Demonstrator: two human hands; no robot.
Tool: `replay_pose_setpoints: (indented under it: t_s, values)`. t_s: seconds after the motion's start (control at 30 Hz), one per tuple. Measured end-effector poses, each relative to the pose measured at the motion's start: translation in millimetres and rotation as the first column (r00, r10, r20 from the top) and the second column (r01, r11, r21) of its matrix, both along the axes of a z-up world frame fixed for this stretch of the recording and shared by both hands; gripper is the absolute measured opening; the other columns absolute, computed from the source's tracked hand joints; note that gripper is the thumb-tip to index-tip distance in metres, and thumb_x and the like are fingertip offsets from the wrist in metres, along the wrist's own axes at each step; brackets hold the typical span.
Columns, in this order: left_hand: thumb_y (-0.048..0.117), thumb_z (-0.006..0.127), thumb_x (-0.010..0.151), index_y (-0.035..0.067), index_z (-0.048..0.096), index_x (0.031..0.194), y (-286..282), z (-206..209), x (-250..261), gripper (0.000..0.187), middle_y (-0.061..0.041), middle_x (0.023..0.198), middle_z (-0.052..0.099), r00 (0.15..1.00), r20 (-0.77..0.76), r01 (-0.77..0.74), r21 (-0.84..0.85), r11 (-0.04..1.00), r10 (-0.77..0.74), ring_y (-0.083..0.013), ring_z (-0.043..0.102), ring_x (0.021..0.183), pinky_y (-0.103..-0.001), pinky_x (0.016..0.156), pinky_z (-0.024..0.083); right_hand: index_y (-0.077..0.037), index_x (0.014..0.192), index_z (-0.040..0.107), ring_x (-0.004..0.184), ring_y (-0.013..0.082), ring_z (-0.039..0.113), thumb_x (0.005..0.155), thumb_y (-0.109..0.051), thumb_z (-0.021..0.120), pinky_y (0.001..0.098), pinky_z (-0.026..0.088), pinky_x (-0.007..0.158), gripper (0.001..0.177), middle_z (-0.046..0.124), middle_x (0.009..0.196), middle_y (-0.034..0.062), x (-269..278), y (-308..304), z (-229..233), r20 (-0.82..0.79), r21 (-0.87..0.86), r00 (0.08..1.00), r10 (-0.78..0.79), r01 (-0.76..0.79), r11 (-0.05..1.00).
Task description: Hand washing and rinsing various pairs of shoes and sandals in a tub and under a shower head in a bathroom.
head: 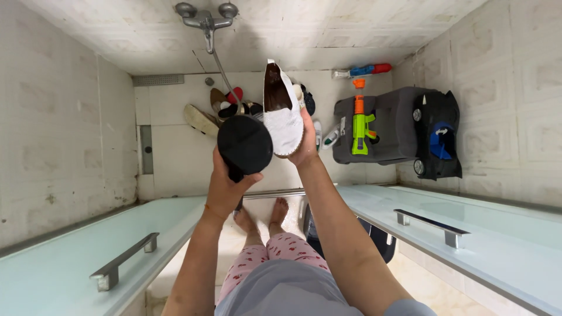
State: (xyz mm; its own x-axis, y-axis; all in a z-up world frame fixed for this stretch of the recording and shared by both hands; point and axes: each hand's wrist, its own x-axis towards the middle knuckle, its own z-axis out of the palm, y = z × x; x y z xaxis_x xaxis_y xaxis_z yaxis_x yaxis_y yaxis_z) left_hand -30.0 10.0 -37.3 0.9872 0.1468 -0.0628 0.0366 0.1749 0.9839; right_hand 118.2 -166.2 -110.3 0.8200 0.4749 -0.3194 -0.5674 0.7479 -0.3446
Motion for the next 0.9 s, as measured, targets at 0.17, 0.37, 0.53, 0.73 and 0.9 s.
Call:
replay_pose_setpoints:
  t_s: [0.17, 0.37, 0.53, 0.73, 0.9]
  values:
    - [0.016, 0.090, 0.077, 0.004, 0.024, 0.157, 3, 16, 6, 0.105, -0.014, 0.147, 0.053, 1.000, -0.014, 0.015, 0.133, 0.991, -0.014, -0.0228, 0.055, 0.133, -0.035, 0.112, 0.046, -0.011, 0.147, 0.055, 0.122, 0.0302, 0.066, 0.107, -0.054, 0.039, 0.0475, 0.052, 0.105, 0.062, 0.067, 0.138, 0.0097, -7, -13, -13, -0.042, 0.063, 0.998, 0.048, -0.045, 0.997]
    - [0.014, 0.088, 0.086, 0.003, 0.022, 0.157, 4, 6, 24, 0.098, -0.014, 0.147, 0.051, 0.975, 0.098, -0.209, 0.094, 0.973, 0.200, -0.0228, 0.056, 0.133, -0.035, 0.115, 0.047, -0.007, 0.142, 0.058, 0.110, 0.0373, 0.071, 0.105, -0.060, 0.039, 0.0558, 0.059, 0.090, 0.067, 0.069, 0.129, 0.0170, -22, -24, -16, -0.102, 0.094, 0.980, 0.172, -0.162, 0.982]
    - [0.014, 0.088, 0.088, 0.003, 0.023, 0.157, 5, 15, 33, 0.096, -0.014, 0.148, 0.050, 0.972, 0.096, -0.225, 0.107, 0.969, 0.215, -0.0224, 0.054, 0.134, -0.035, 0.115, 0.046, -0.005, 0.139, 0.061, 0.103, 0.0396, 0.073, 0.107, -0.060, 0.040, 0.0549, 0.060, 0.083, 0.067, 0.072, 0.123, 0.0197, -31, -24, -14, -0.112, 0.103, 0.963, 0.244, -0.233, 0.967]
    - [0.017, 0.089, 0.082, 0.004, 0.024, 0.157, 5, 19, 26, 0.100, -0.014, 0.148, 0.053, 1.000, 0.004, -0.022, 0.095, 0.995, 0.022, -0.0220, 0.055, 0.136, -0.035, 0.115, 0.047, -0.009, 0.135, 0.063, 0.101, 0.0366, 0.074, 0.104, -0.058, 0.041, 0.0550, 0.060, 0.084, 0.062, 0.073, 0.120, 0.0157, -23, -26, -21, -0.163, 0.083, 0.952, 0.260, -0.249, 0.965]
    - [0.014, 0.090, 0.076, 0.007, 0.018, 0.161, 0, 32, 12, 0.111, -0.013, 0.150, 0.051, 0.981, -0.068, 0.192, 0.142, 0.971, -0.184, -0.0225, 0.050, 0.138, -0.035, 0.114, 0.042, -0.007, 0.136, 0.064, 0.116, 0.0308, 0.069, 0.102, -0.053, 0.051, 0.0449, 0.054, 0.105, 0.058, 0.072, 0.127, 0.0132, 1, -24, -33, -0.186, -0.132, 0.957, 0.224, -0.250, 0.959]
